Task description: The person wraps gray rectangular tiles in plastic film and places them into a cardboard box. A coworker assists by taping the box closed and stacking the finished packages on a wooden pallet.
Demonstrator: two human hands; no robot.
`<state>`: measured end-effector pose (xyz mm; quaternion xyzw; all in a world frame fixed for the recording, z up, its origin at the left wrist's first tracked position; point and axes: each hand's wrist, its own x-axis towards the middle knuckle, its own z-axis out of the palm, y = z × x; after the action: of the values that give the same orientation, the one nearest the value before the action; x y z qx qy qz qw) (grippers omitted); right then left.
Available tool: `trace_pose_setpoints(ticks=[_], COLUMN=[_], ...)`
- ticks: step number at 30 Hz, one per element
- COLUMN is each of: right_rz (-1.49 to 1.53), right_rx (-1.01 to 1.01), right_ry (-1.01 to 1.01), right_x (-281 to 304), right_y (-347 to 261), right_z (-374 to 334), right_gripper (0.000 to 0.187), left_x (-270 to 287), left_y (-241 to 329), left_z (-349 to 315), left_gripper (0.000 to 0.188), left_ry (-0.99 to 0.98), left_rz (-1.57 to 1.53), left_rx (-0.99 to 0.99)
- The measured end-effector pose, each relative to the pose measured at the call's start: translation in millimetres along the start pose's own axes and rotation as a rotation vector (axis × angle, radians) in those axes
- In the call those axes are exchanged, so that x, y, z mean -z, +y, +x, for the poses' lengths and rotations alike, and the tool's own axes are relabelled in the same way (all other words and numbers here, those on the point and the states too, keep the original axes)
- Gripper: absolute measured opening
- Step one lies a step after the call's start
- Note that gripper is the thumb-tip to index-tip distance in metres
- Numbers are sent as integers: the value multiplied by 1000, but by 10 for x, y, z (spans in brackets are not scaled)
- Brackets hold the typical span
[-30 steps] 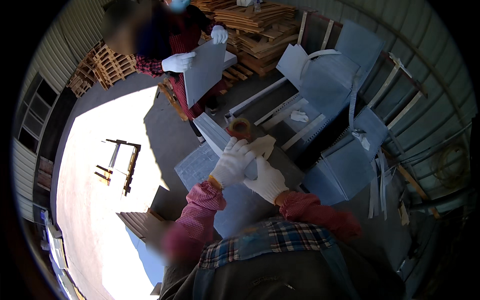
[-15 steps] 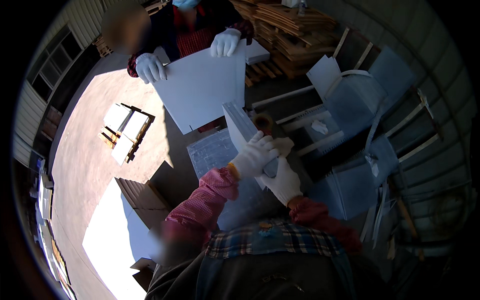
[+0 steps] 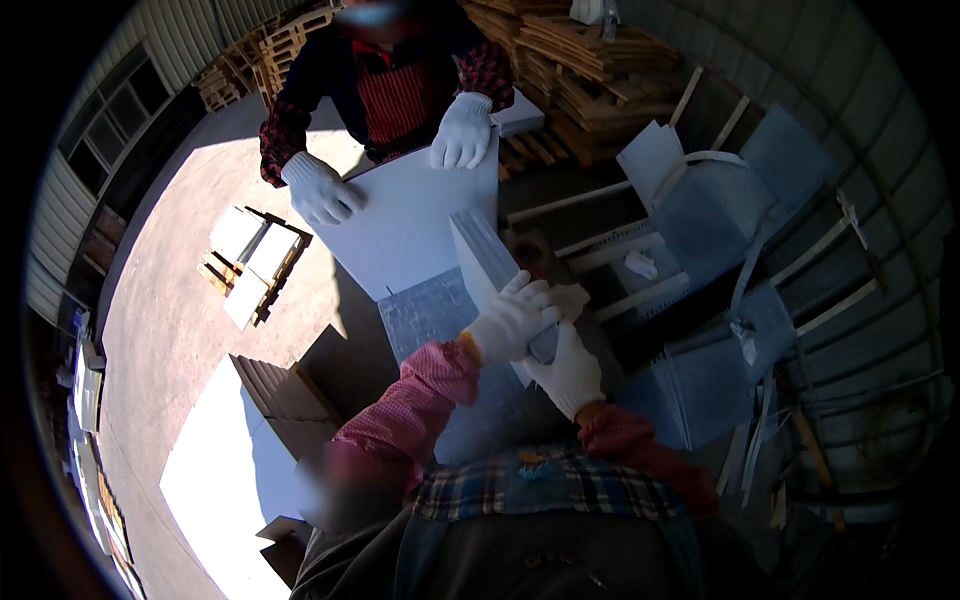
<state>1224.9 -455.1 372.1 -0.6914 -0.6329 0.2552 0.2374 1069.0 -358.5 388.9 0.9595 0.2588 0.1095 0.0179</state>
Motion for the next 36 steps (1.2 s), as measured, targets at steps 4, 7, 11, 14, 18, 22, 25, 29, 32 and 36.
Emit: trace_pose_setpoints(ticks=[4,7,11,14,18,22,25,29,32,36], right_rz=[15,19,12,4,38,24,28,26,30,5], right_rx=[16,33,1,45,47,17,10,-9,-15,-19], right_ry=[29,32,15,62,31,-6,-40,-67,-62,-57], right_x=[25,18,30,-32,-27,15,54,122,157,162], right_y=[1,-5,-46,37,48,54,38,-7,-46,-48], right_z=[-14,-16,-43,-26,-16,-15,-9,-5,-29,-21], right_gripper=[77,77,77,78,80,83,85,85,83,83], left_x=[-14,12,59,28,31,34,73,160,140,195], left_y=[0,-2,25,21,33,49,65,111,84,94], left_z=[36,38,11,3,7,18,20,73,73,96], left_gripper=[53,53,53,53,54,69,73,73,63,58], left_ry=[-47,-55,-23,30,26,24,29,18,48,19], left_rz=[-34,-76,-90,-76,-64,-16,-37,-80,-23,-29], left_rx=[24,18,16,5,9,7,4,12,-30,-35])
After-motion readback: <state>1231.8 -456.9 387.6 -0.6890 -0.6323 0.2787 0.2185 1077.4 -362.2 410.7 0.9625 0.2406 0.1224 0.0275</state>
